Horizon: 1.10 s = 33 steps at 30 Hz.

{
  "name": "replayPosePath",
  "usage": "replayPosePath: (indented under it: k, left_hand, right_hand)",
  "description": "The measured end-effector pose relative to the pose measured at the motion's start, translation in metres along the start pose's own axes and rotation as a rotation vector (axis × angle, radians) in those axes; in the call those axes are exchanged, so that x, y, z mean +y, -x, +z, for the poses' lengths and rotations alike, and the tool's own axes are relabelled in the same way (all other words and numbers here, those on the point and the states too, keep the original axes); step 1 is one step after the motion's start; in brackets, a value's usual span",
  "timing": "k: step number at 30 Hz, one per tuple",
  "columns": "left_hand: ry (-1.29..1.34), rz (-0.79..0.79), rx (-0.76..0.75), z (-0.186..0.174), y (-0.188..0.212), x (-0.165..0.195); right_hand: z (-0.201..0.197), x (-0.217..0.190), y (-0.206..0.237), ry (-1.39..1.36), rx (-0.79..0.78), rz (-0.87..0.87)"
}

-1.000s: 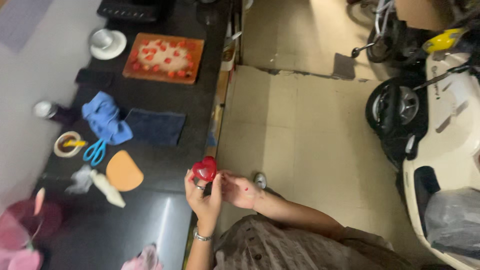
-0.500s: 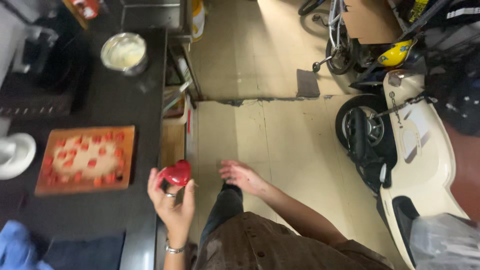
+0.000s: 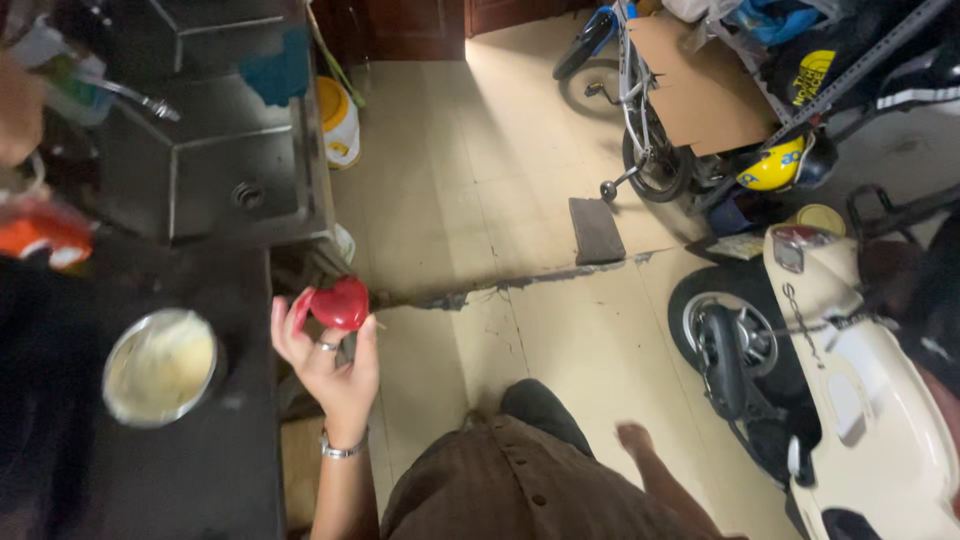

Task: The person retrieves a white heart-shaped confection from a small freezer, inserts a wooden skewer stick into it, and dips and rotates it in a container of red glaze to coat its surface. The person then carries the coated heart and places it with other finished hearts on a tray.

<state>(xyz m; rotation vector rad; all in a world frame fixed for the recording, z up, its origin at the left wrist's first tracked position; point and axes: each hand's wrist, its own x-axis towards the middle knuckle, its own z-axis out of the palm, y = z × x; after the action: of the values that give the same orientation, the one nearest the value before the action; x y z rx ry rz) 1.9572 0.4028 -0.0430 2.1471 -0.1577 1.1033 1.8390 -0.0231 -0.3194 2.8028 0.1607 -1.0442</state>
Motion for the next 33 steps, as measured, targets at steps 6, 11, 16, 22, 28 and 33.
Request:
replayPosePath:
  k: [6,11,16,22,28,33]
  left_hand:
    - [0.088,-0.059,-0.033,0.192,-0.112,-0.046]
    - [0.074,-0.162,0.045,0.337,-0.195,-0.077]
    - [-0.009,-0.245,0.080,0.438,-0.265,-0.109]
    - [-0.240,-0.283,0.041,0.543,-0.322,-0.179]
    - [-0.325,-0.268,0.072,0.669,-0.323,-0.299]
    - [-0.407,-0.242,0.129,0.793,-0.353,-0.399]
  right_hand:
    - [-0.088,0.059,-0.099,-0.568,-0.226,0.391]
    - [-0.191,0.132,-0.265,-0.588,-0.132,0.297]
    - [-0.352,0.210,-0.454,-0.527,0.269,0.092]
    - [-0.590,0.250,-0.649,-1.040,0.621,0.033]
    - [-0.712,0.246,-0.862,-0.711,0.970,-0.276]
    - [-0.843,0.237,-1.058,-0.506,1.136,-0.415]
